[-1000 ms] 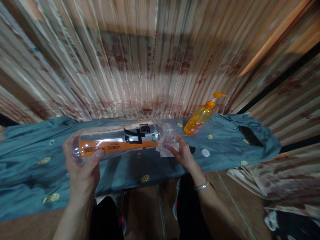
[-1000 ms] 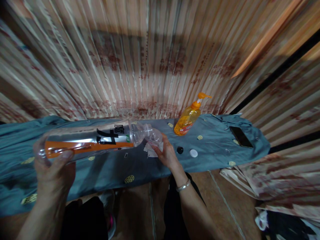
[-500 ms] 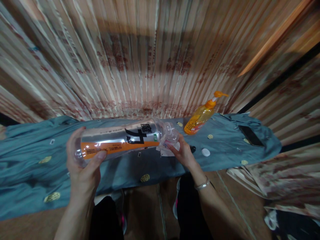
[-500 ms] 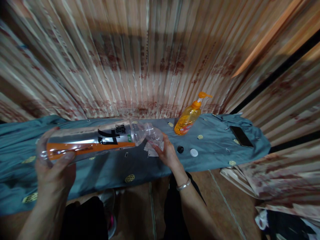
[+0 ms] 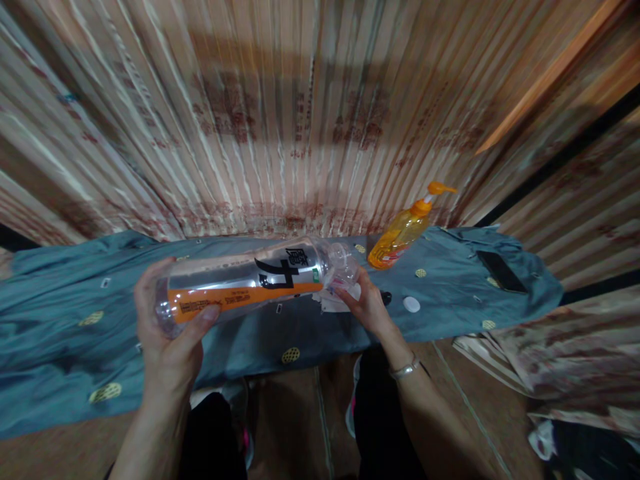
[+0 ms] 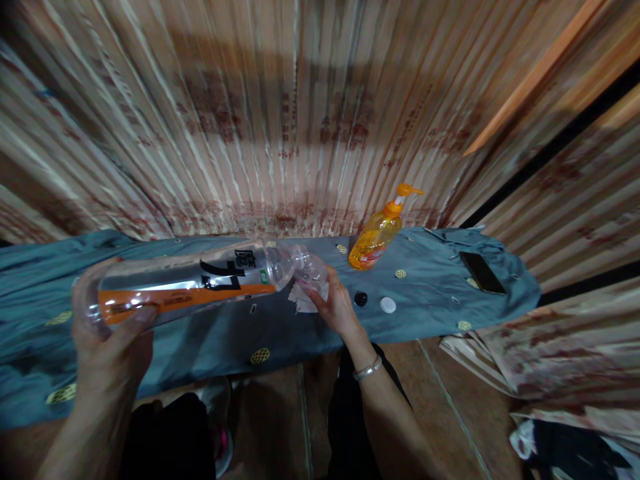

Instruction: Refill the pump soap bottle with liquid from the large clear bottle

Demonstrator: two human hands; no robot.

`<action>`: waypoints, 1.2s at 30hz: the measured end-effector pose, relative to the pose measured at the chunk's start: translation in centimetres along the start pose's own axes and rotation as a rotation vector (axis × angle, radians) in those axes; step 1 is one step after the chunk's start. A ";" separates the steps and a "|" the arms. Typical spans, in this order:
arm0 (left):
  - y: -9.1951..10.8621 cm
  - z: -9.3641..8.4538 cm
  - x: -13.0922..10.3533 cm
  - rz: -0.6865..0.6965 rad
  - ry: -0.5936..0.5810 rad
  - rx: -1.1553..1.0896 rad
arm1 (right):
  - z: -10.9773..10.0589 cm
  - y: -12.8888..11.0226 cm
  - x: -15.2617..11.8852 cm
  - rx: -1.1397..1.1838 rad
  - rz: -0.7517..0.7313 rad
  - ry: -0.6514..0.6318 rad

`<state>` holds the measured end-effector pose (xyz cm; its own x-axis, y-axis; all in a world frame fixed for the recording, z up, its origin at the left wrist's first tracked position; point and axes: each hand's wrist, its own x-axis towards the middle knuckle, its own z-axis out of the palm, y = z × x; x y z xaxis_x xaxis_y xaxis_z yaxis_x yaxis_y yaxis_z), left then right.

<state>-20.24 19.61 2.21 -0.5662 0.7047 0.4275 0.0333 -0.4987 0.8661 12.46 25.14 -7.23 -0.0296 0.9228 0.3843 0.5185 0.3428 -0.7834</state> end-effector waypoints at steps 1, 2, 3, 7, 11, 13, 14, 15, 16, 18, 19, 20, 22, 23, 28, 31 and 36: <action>0.1 0.0 0.0 -0.001 -0.008 -0.006 | 0.0 0.0 0.0 0.001 0.000 0.003; 0.1 0.1 -0.1 -0.001 -0.014 -0.011 | 0.0 0.0 0.0 0.001 0.000 0.006; 0.2 0.1 -0.1 0.004 -0.020 -0.012 | 0.0 0.1 0.0 0.001 0.001 0.007; 0.2 0.1 -0.2 0.035 -0.036 0.004 | -0.1 0.1 0.0 -0.007 0.001 0.001; 0.1 0.0 -0.2 0.051 -0.051 0.031 | -0.2 0.0 0.1 -0.012 -0.001 -0.007; 0.1 0.0 -0.2 0.049 -0.047 0.038 | -0.2 0.0 0.1 -0.008 -0.005 -0.005; 0.1 -0.1 -0.2 0.048 -0.043 0.034 | -0.2 0.0 0.1 -0.005 -0.008 -0.006; 0.1 -0.1 -0.2 0.049 -0.039 0.027 | -0.2 0.0 0.1 -0.003 -0.010 -0.007; 0.1 -0.1 -0.2 0.051 -0.039 0.019 | -0.2 0.0 0.1 -0.002 -0.012 -0.009; 0.1 -0.1 -0.2 0.060 -0.047 0.013 | -0.2 0.1 0.1 -0.007 -0.013 -0.010; 0.1 -0.1 -0.2 0.068 -0.054 0.023 | -0.2 0.1 0.1 -0.011 -0.013 -0.009; 0.0 -0.1 -0.2 0.080 -0.059 0.038 | -0.2 0.1 0.1 -0.016 -0.013 -0.007; -0.1 -0.1 -0.3 0.103 -0.069 0.080 | -0.3 0.0 0.0 -0.018 -0.014 -0.004; -0.2 -0.2 -0.3 0.109 -0.072 0.098 | -0.3 0.0 0.0 -0.016 -0.014 -0.002; -0.6 -0.4 -0.2 0.098 -0.069 0.108 | -0.3 -0.1 0.1 -0.005 -0.019 -0.005; -0.5 -0.4 -0.1 0.092 -0.066 0.101 | -0.3 -0.1 0.1 -0.008 -0.021 -0.014; 0.0 -0.1 -0.2 0.067 -0.057 0.033 | -0.4 -0.1 0.1 -0.002 -0.001 -0.020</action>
<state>-20.23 19.43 2.09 -0.5141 0.6986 0.4977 0.0971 -0.5292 0.8429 12.72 25.15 -6.91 -0.0469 0.9257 0.3752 0.5203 0.3433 -0.7819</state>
